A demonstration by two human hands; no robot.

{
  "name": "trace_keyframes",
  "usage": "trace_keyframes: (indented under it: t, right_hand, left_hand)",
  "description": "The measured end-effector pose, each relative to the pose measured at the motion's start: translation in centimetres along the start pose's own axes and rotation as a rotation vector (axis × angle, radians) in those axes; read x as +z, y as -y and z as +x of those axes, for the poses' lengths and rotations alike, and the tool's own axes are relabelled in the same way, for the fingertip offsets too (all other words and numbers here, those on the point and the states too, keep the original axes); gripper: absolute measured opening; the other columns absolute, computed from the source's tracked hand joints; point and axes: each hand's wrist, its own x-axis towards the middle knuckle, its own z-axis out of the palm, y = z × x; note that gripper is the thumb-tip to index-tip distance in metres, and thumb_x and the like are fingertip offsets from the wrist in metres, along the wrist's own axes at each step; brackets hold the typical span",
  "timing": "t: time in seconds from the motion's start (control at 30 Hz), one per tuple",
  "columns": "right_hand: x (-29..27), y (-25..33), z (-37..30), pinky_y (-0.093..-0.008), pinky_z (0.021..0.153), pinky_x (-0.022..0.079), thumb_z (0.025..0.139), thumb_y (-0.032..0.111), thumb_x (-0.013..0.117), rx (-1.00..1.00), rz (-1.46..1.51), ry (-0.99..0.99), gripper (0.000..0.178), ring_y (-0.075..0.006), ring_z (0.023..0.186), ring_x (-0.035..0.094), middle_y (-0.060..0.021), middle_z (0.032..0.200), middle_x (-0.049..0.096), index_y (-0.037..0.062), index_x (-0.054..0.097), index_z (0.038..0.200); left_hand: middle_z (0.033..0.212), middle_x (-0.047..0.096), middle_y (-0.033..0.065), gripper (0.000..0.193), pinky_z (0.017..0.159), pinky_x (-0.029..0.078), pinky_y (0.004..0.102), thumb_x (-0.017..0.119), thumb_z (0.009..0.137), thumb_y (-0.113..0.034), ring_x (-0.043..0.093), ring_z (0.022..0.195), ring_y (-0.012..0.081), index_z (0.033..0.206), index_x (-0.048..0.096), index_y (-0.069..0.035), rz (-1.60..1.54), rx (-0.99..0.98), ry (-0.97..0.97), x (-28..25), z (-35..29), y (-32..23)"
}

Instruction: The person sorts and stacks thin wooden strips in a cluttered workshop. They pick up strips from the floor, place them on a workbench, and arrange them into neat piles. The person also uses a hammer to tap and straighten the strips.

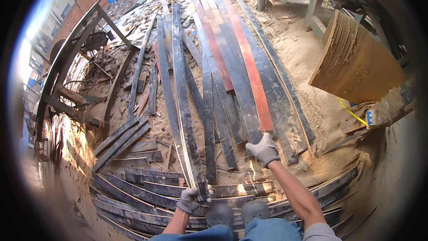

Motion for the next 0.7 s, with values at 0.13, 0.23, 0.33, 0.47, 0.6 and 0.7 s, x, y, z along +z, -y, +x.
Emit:
trace_keyframes:
  t: [0.13,0.23,0.33,0.47,0.6,0.7]
  right_hand:
    - [-2.2,-2.1,3.2,-0.041,0.086,0.059,0.07,0.041,0.088,-0.094,0.231,-0.16,0.063,-0.0299,0.093,0.076,-0.0147,0.101,0.079,0.0029,0.072,0.117]
    - [-5.0,-4.1,5.9,-0.0432,0.094,0.056,0.072,0.04,0.086,-0.073,-0.009,-0.311,0.069,-0.034,0.108,0.072,-0.0193,0.117,0.074,0.0024,0.066,0.127]
    - [-5.2,-4.2,7.0,-0.0498,0.112,0.043,0.081,0.043,0.083,-0.288,-0.443,-0.649,0.084,-0.0403,0.131,0.053,-0.0254,0.142,0.056,-0.0027,0.05,0.143]
    - [2.1,-0.7,4.6,-0.0493,0.1,0.048,0.087,0.063,0.074,-0.432,-0.554,-0.187,0.093,-0.0365,0.114,0.059,-0.0234,0.126,0.061,-0.0064,0.048,0.143]
    - [11.3,3.0,3.1,-0.0478,0.092,0.053,0.079,0.072,0.077,-0.38,-0.701,0.011,0.123,-0.0355,0.114,0.062,-0.0254,0.132,0.057,-0.0124,0.032,0.156]
    - [14.0,3.9,5.1,-0.0502,0.087,0.055,0.077,0.072,0.079,-0.21,-0.74,0.026,0.128,-0.0393,0.114,0.063,-0.0272,0.134,0.054,-0.013,0.028,0.157]
  left_hand:
    - [0.131,0.067,0.025,0.061,0.094,0.059,0.0605,0.078,0.091,-0.017,0.068,0.121,0.0427,0.143,0.054,0.002,0.03,0.029,-0.012,-0.5,-0.3,-0.5]
    - [0.129,0.069,0.0268,0.061,0.092,0.059,0.062,0.078,0.089,-0.016,0.068,0.12,0.0453,0.143,0.055,0.003,-0.016,0.03,-0.039,-1.1,-0.6,-0.6]
    - [0.128,0.069,0.0276,0.061,0.089,0.061,0.0643,0.076,0.089,-0.013,0.068,0.119,0.0477,0.143,0.054,0.004,-0.072,0.089,-0.114,-1.6,-0.3,-0.6]
    - [0.13,0.068,0.0277,0.062,0.091,0.061,0.064,0.077,0.089,-0.011,0.068,0.12,0.0471,0.143,0.054,0.004,-0.045,0.023,-0.058,-1.8,0.6,-0.8]
    - [0.133,0.066,0.0273,0.064,0.093,0.061,0.063,0.079,0.088,-0.012,0.067,0.121,0.0462,0.145,0.053,0.003,-0.03,0.024,-0.059,-1.0,0.7,-1.0]
    - [0.132,0.065,0.0277,0.062,0.093,0.06,0.064,0.078,0.089,-0.014,0.067,0.121,0.0461,0.144,0.053,0.003,-0.055,0.023,-0.013,-0.3,0.0,-1.1]
